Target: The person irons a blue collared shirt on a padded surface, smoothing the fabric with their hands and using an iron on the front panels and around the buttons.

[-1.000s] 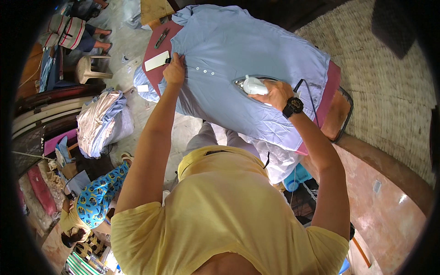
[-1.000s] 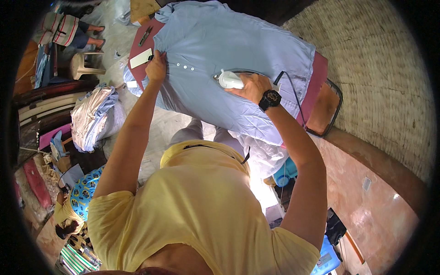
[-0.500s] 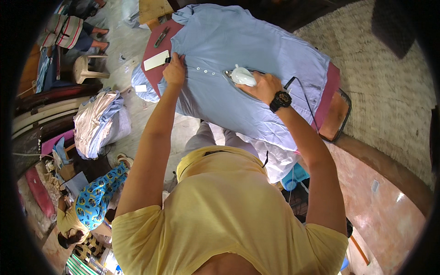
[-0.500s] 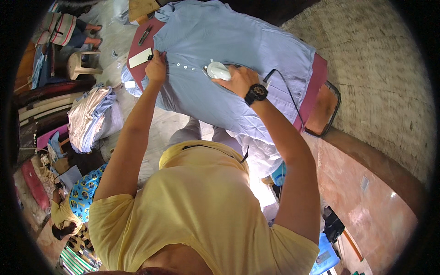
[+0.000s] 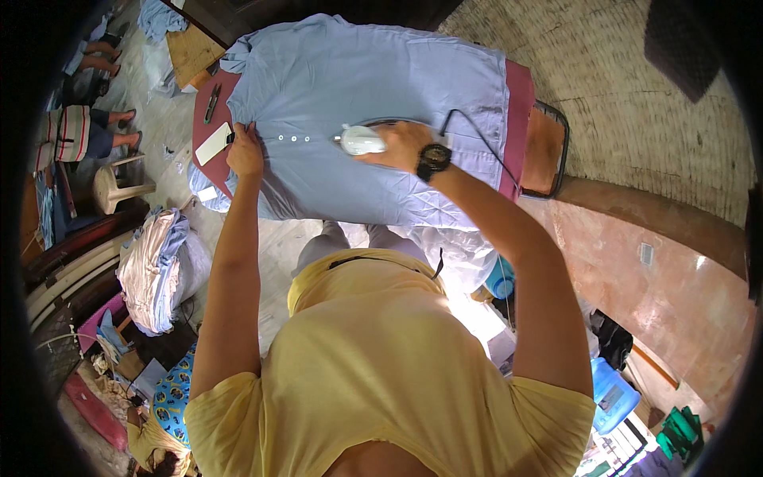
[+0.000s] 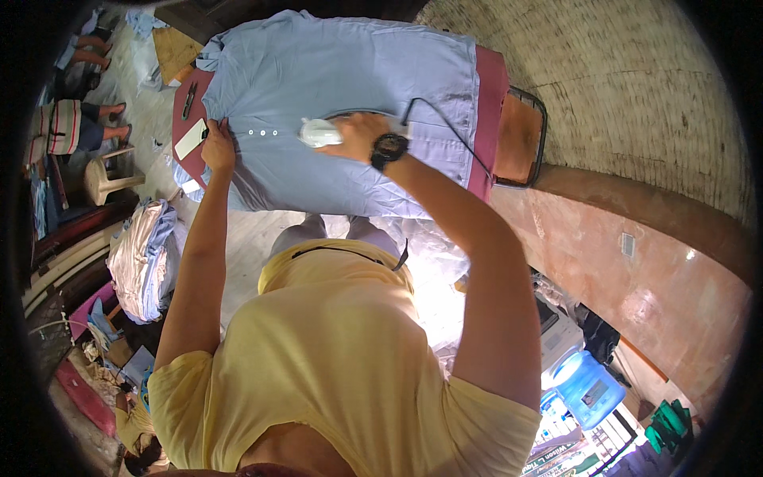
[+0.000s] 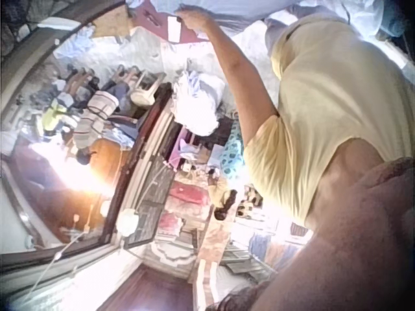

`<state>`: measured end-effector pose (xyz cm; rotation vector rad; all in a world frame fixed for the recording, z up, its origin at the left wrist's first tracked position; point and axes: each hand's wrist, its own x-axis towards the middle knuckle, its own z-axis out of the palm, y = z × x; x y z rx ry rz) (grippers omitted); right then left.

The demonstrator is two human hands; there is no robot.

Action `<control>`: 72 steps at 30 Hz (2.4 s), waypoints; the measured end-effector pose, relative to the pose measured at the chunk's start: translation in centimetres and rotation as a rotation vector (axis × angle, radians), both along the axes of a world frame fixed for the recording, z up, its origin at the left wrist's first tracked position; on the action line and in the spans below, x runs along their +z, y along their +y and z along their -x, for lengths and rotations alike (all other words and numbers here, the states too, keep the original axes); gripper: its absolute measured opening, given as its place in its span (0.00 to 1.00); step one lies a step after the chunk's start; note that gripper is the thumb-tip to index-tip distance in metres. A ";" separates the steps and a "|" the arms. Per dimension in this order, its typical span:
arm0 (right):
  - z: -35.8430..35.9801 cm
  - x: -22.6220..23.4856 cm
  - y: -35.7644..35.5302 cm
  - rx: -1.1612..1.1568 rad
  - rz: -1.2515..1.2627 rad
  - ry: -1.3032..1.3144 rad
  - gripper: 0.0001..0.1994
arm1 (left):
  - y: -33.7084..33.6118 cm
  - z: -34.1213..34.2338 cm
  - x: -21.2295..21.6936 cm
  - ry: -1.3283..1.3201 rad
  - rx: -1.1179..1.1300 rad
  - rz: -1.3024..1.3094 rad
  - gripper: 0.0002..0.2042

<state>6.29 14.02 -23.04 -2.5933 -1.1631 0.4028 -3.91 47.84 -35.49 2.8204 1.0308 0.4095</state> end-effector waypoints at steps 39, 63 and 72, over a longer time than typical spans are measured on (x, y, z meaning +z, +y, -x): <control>-3.0 0.8 9.7 0.165 -0.147 -0.128 0.29 | 0.2 0.4 -0.1 -0.171 -0.014 0.156 0.14; -1.2 2.3 2.2 -0.129 -0.036 -0.037 0.31 | 1.0 -0.3 3.2 -0.259 -0.554 -0.106 0.12; 0.2 -1.0 2.8 -0.019 -0.273 -0.202 0.28 | -0.9 -4.3 3.4 0.130 -0.989 0.280 0.11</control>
